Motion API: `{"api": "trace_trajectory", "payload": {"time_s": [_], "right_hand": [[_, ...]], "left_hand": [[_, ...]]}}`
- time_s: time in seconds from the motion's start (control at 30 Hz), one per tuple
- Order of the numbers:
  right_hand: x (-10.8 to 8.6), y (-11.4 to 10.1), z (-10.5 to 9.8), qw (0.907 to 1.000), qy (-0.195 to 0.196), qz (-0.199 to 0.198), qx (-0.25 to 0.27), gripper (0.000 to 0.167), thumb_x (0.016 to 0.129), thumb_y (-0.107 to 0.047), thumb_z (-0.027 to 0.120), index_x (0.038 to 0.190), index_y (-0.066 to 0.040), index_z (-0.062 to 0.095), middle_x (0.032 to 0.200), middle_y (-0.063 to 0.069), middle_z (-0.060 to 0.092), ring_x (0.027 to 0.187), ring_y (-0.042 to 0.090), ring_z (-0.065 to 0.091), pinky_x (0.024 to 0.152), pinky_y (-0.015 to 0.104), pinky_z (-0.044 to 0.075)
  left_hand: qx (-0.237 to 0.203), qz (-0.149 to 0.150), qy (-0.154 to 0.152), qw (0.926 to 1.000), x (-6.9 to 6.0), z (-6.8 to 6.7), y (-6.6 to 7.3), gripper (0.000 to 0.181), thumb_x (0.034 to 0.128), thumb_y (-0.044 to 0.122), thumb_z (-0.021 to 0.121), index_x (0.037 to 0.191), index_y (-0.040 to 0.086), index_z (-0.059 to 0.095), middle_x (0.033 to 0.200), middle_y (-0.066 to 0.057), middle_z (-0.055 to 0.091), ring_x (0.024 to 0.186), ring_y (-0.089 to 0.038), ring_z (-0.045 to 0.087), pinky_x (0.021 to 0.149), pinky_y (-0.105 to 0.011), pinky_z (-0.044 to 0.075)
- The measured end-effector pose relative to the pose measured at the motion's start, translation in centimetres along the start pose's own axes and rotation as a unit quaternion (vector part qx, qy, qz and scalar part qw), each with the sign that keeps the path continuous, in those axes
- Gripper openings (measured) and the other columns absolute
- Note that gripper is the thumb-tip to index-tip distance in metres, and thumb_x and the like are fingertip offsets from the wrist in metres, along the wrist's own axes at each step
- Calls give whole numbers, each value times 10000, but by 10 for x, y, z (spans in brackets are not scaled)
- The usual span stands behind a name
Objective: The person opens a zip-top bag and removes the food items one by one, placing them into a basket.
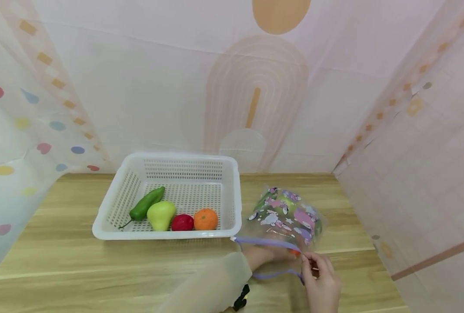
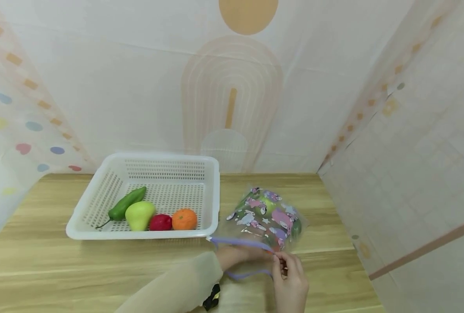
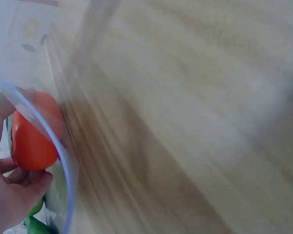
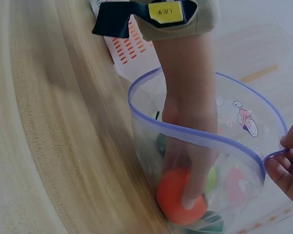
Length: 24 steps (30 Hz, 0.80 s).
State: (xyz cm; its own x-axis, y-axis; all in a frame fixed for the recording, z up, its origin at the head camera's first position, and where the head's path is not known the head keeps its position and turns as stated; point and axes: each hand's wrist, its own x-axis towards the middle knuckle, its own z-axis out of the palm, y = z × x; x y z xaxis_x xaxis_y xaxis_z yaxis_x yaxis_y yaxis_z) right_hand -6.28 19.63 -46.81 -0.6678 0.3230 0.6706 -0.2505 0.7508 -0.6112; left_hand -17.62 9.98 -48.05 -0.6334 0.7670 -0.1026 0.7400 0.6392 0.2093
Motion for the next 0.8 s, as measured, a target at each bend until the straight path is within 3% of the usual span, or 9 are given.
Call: {"api": "trace_trajectory", "payload": {"time_s": [0.1, 0.13, 0.27, 0.37, 0.5, 0.7, 0.8], "right_hand": [[-2, 0, 1, 10000, -13, 15, -2, 195, 655, 173, 704, 771, 19, 672, 732, 49, 622, 642, -14, 546, 540, 70, 457], [-3, 0, 1, 10000, -8, 20, -13, 198, 653, 174, 707, 768, 17, 670, 732, 49, 621, 640, -13, 545, 537, 70, 455], [-4, -2, 1, 10000, -3, 21, -81, 197, 649, 173, 717, 763, 20, 667, 733, 53, 622, 630, 10, 551, 532, 69, 452], [-4, -3, 0, 9999, 22, 3, -119, 198, 644, 176, 721, 762, 27, 665, 734, 65, 623, 624, 18, 552, 533, 67, 451], [-4, -4, -1, 9998, -1, 58, -192, 182, 659, 161, 726, 763, 26, 663, 735, 62, 619, 630, 2, 539, 541, 61, 448], [-5, -3, -4, 9988, -43, 187, -457, 167, 677, 133, 725, 780, 17, 664, 758, 69, 614, 621, 13, 526, 532, 62, 433], [-6, -2, -6, 9976, -81, 257, -635, 168, 684, 116, 730, 797, 11, 663, 789, 86, 615, 622, 31, 518, 526, 74, 426]], "left_hand": [[-417, -333, 80, 9985, -1, 11, -2, 338, 847, 418, 602, 1171, 320, 598, 1227, 94, 580, 1162, -113, 504, 971, -281, 389], [-850, -535, 168, 9948, -1, 16, -3, 336, 818, 409, 640, 1143, 330, 613, 1206, 94, 593, 1137, -117, 519, 947, -282, 406], [-1861, -1096, 236, 9761, -6, 27, -5, 261, 731, 390, 734, 969, 341, 639, 1037, 102, 629, 931, -82, 563, 774, -213, 453], [-2273, -967, 525, 9676, -13, 26, -5, 255, 696, 363, 767, 903, 331, 622, 925, 132, 612, 826, -36, 545, 702, -169, 443], [-2308, -499, 945, 9671, -23, 21, -4, 301, 676, 329, 781, 940, 312, 640, 889, 163, 595, 814, 7, 537, 708, -126, 432], [-1781, -693, 1231, 9738, -37, 14, -2, 493, 657, 441, 773, 1057, 201, 613, 1005, 22, 582, 927, -103, 536, 766, -172, 446], [-1684, -445, 1346, 9755, -43, 11, -2, 581, 639, 441, 776, 1125, 187, 585, 1067, 12, 552, 982, -108, 495, 816, -177, 431]]}}
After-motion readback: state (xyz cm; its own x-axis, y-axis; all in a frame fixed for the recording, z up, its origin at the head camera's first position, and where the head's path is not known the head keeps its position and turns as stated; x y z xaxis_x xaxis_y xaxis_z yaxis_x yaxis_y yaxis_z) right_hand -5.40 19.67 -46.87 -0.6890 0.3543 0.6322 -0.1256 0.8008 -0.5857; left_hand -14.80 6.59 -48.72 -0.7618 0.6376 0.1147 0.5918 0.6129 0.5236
